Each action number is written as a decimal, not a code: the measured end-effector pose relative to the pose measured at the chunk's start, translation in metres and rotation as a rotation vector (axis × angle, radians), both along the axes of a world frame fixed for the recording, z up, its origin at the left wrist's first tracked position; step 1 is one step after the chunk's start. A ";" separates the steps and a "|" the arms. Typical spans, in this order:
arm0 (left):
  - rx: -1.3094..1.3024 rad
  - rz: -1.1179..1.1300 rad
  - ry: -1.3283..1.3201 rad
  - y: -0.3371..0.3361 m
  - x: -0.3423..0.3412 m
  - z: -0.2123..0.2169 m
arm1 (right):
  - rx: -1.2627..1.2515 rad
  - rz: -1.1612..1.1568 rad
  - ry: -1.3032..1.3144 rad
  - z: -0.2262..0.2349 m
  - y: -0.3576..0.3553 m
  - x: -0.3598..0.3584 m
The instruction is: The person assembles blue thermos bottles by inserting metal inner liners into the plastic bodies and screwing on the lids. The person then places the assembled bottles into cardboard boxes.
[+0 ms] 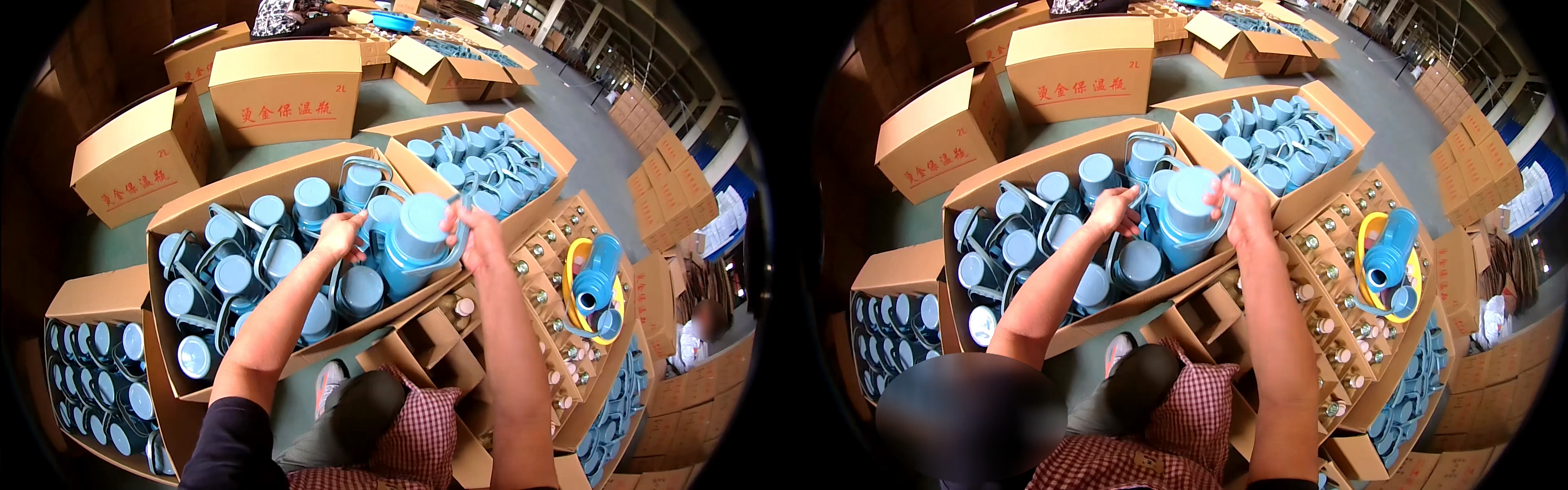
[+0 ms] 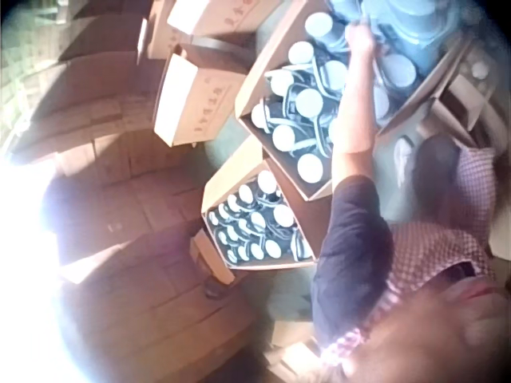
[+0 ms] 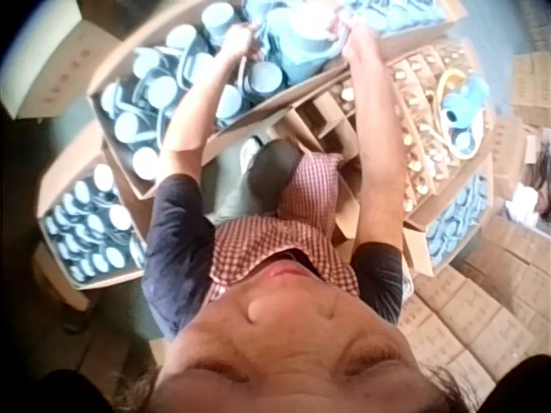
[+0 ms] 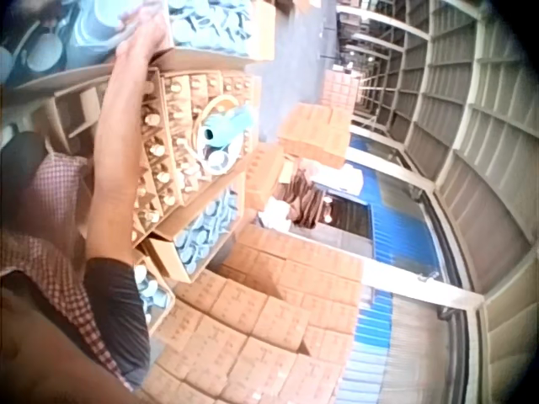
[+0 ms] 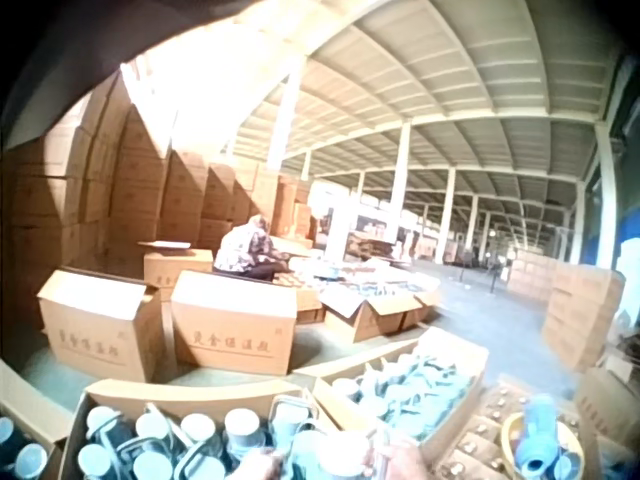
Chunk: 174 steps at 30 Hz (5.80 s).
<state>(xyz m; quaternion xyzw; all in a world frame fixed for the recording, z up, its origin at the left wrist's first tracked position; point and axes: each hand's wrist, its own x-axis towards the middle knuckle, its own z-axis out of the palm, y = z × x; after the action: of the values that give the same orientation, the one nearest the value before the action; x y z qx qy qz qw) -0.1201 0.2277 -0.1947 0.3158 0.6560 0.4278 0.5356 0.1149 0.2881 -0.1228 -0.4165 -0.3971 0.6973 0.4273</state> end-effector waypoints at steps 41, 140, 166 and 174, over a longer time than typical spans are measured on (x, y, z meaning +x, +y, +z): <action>1.416 -0.614 0.412 -0.244 0.050 0.162 | 0.199 -0.257 0.149 -0.041 -0.055 0.051; 1.294 -0.430 0.251 -0.158 0.106 0.140 | 0.543 -0.016 0.254 0.032 -0.180 0.089; 1.241 -0.667 0.948 -0.213 0.127 0.194 | 1.041 -0.215 -0.450 0.071 -0.244 0.092; 1.188 -0.620 0.896 -0.202 0.122 0.171 | 1.015 -0.345 -0.302 0.046 -0.226 0.077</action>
<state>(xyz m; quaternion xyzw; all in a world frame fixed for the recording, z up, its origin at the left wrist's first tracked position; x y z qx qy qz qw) 0.0022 0.0261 -0.0238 0.8572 0.3538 0.3696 0.0586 0.1919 0.0616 -0.0771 -0.3125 -0.6661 0.2711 0.6206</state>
